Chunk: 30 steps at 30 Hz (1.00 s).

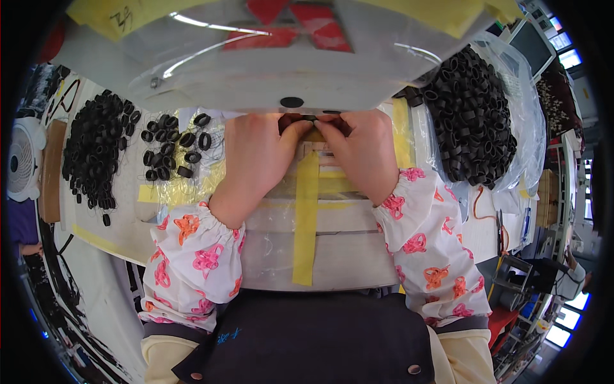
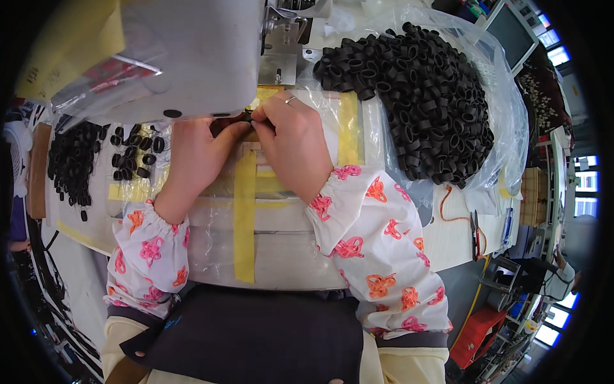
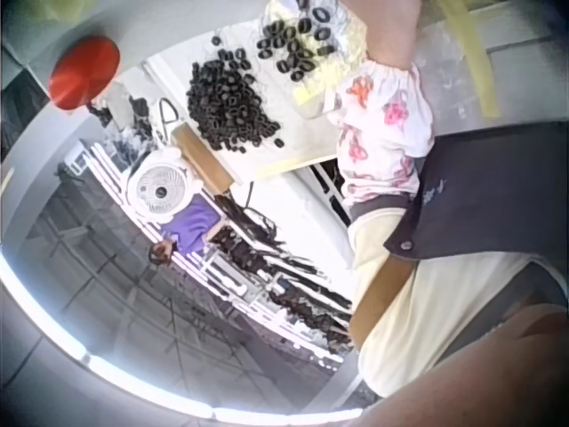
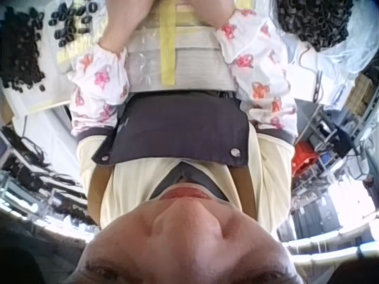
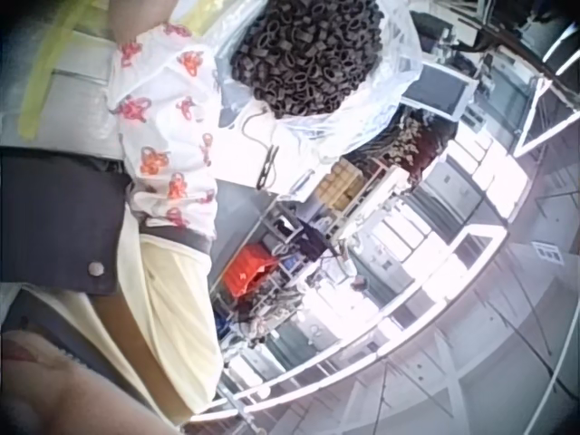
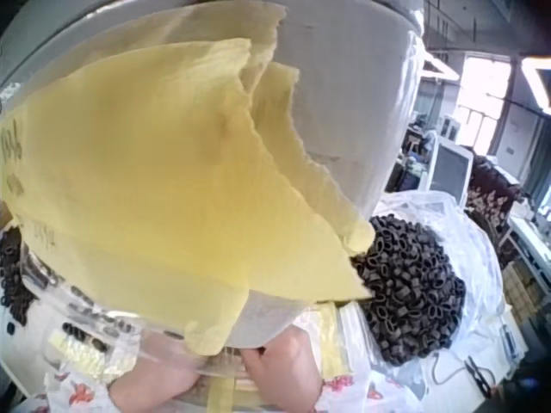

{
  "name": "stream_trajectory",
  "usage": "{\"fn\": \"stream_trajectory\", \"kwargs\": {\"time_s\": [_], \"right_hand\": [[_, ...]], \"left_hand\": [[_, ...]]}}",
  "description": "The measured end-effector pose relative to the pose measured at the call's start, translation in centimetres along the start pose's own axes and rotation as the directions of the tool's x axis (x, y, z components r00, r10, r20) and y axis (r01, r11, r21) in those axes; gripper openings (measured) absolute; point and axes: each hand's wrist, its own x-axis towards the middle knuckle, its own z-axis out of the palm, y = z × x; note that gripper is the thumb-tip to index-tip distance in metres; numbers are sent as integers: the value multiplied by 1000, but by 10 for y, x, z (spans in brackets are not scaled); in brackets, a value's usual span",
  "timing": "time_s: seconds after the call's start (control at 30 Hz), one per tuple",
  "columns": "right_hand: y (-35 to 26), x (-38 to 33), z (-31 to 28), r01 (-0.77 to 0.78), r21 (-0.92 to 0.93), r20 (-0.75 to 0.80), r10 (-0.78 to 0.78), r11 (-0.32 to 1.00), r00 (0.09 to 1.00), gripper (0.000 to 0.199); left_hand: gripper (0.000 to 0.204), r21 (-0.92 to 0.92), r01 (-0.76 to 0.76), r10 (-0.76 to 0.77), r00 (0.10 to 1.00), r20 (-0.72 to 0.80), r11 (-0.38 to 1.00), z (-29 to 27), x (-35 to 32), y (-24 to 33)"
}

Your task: The person assembles small black plastic or rubber components by hand on an industrial workstation.

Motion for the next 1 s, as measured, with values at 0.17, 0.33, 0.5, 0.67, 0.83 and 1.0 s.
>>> {"fn": "stream_trajectory", "kwargs": {"time_s": [0.17, 0.33, 0.5, 0.67, 0.83, 1.0], "right_hand": [[-6, -10, -2, 74, -158, -12, -77, 985, 997, 12], [-17, -28, -5, 259, -283, 65, -251, 924, 966, 25], [-15, -33, -2, 308, -386, 132, -278, 869, 951, 33], [-11, -31, 2, 368, -466, 177, -322, 805, 930, 33], [-18, -28, 1, 338, -466, 167, -294, 817, 941, 22], [-17, -31, 1, 347, -526, 162, -309, 776, 937, 23]], "left_hand": [[18, 0, 17, -17, 998, -63, 1000, 1, 0, -2], [17, -21, 45, -46, 999, -22, 999, -1, 0, 0], [19, -78, 43, -48, 997, -54, 996, 0, 0, -1], [17, -135, 68, -66, 998, 19, 988, -5, -1, 0], [17, -28, 27, -29, 998, -56, 999, -2, 0, -5], [16, -2, 12, -12, 998, -63, 1000, 1, 4, -5]]}}
